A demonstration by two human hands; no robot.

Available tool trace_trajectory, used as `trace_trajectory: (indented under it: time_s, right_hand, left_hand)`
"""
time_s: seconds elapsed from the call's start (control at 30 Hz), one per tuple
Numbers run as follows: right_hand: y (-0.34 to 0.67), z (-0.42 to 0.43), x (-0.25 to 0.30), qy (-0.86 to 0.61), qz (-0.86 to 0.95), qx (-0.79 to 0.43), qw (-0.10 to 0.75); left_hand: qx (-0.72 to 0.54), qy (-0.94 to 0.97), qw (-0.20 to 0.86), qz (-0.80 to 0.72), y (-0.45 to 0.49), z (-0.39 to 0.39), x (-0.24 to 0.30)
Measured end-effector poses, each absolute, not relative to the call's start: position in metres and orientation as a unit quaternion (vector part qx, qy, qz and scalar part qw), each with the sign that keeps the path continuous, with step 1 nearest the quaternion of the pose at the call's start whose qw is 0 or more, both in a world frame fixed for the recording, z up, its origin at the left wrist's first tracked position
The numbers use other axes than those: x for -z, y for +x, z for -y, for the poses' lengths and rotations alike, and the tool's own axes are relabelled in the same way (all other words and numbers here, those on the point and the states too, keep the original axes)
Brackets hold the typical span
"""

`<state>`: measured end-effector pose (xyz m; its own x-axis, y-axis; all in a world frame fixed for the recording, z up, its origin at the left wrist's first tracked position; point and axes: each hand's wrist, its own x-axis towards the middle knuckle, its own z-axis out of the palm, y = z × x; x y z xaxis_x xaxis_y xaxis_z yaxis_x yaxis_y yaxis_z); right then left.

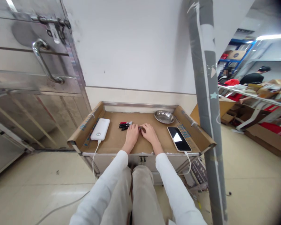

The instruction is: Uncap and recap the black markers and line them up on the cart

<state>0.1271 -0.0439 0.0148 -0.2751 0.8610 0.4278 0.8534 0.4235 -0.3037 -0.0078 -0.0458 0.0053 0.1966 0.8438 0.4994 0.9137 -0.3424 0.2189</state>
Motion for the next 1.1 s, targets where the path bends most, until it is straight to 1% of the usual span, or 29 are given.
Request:
trace_trajectory:
  time_s: [0.1,0.2,0.33,0.53,0.63,0.83,0.97,1.1]
  right_hand:
    - [0.131,0.035,-0.012,-0.560,0.782,0.006,0.273]
    - [0.134,0.028,-0.010,-0.585,0.764,0.013,0.272]
    - [0.136,0.023,-0.008,-0.602,0.750,0.019,0.274]
    - [0.139,0.017,-0.002,-0.595,0.741,-0.014,0.310]
    - [0.141,0.014,0.002,-0.573,0.748,-0.035,0.333]
    - [0.143,0.011,0.004,-0.562,0.743,-0.048,0.361]
    - [0.143,0.010,0.006,-0.562,0.744,-0.049,0.357]
    - [0.143,0.010,0.008,-0.562,0.749,-0.042,0.350]
  left_hand:
    - [0.298,-0.789,0.006,0.537,-0.007,0.028,-0.005]
    - [0.359,-0.778,-0.053,0.513,-0.008,0.012,-0.006]
    - [0.445,-0.772,-0.076,0.448,-0.011,0.000,-0.007]
    - [0.501,-0.741,-0.118,0.432,-0.013,-0.002,-0.006]
    - [0.518,-0.729,-0.119,0.431,-0.015,0.000,-0.006]
    - [0.540,-0.716,-0.083,0.434,-0.017,0.005,-0.011]
    - [0.548,-0.687,-0.055,0.475,-0.019,0.006,-0.013]
    - [0.507,-0.705,-0.061,0.493,-0.019,0.004,-0.012]
